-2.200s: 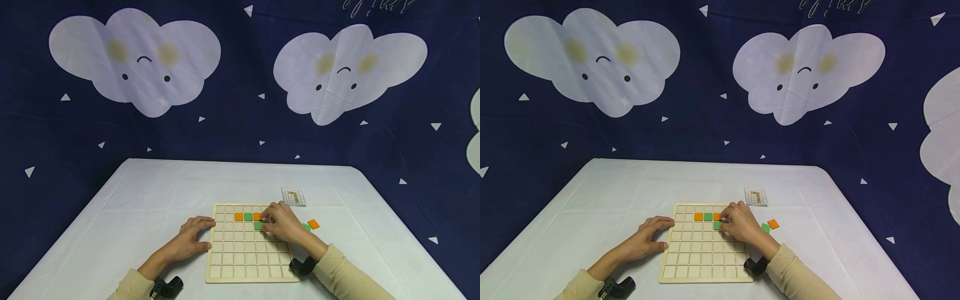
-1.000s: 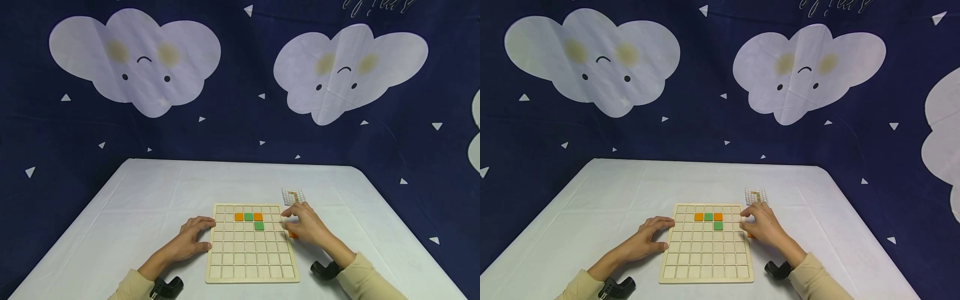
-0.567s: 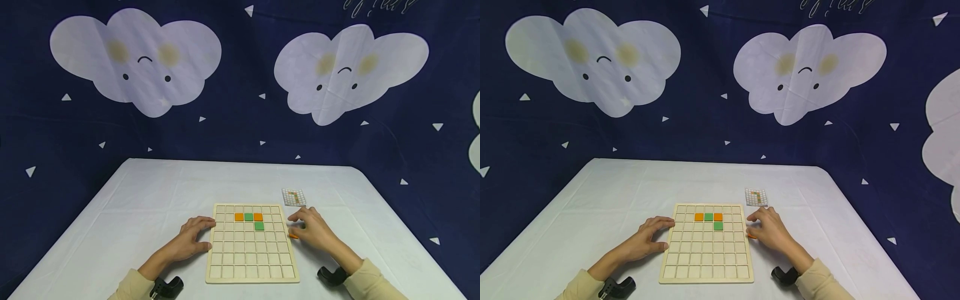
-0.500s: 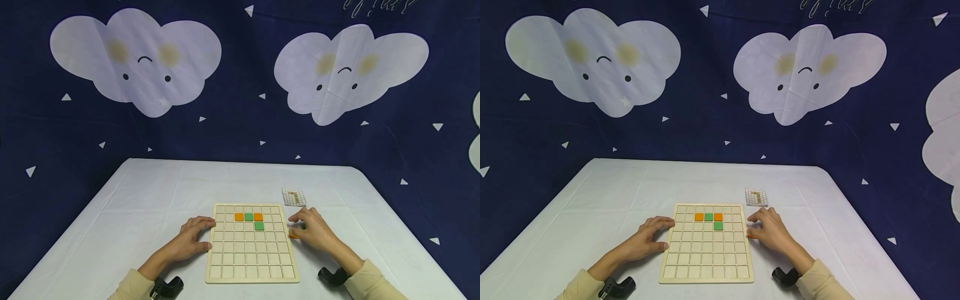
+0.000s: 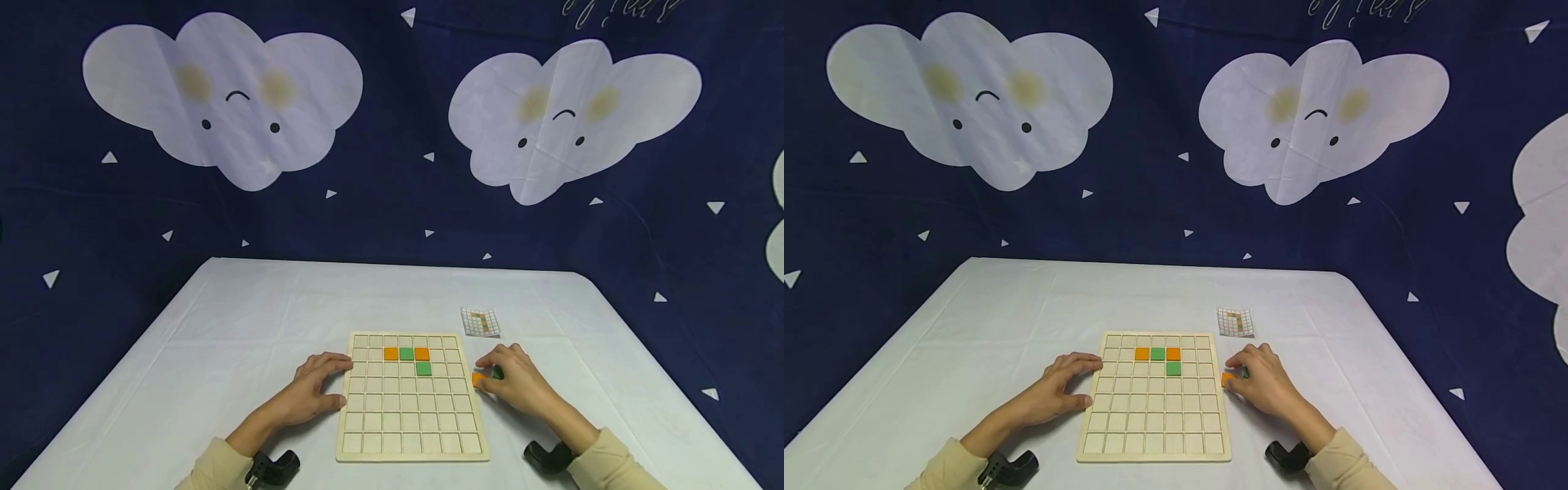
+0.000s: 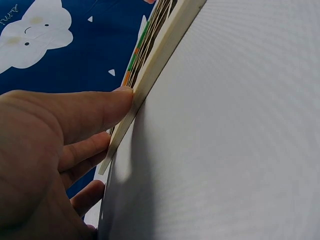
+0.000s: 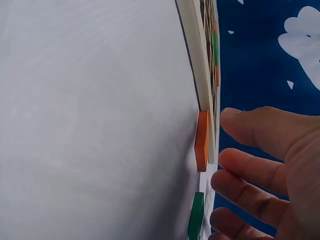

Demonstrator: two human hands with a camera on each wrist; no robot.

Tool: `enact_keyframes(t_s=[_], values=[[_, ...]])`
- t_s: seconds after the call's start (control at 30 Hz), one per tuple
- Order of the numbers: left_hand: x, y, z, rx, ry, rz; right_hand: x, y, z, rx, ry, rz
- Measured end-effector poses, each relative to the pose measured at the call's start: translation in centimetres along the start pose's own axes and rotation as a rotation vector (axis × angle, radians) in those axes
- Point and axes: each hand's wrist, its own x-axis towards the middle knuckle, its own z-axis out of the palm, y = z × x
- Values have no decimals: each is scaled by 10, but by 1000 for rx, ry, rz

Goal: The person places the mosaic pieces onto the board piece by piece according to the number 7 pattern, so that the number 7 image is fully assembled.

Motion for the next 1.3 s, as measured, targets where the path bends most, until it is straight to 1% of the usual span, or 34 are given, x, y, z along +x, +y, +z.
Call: enact_keyframes(t_s=[0.2,0.37,0.63,0.9,1.3], values=[[0,0,0,-4,-2,6,-2,2,2,-16,-13,-1],[0,0,0,-9,-7,-5,-1,4,3,-31,-40,27],[-1,1,-1,-12,-6,0,-3,5,3,-59,-36,17],[-1,2,-2,-10,-2,6,-4,5,2,-83,-44,30],[-1,2,-2,5,5,15,-4,6,2,-100,-25,18]])
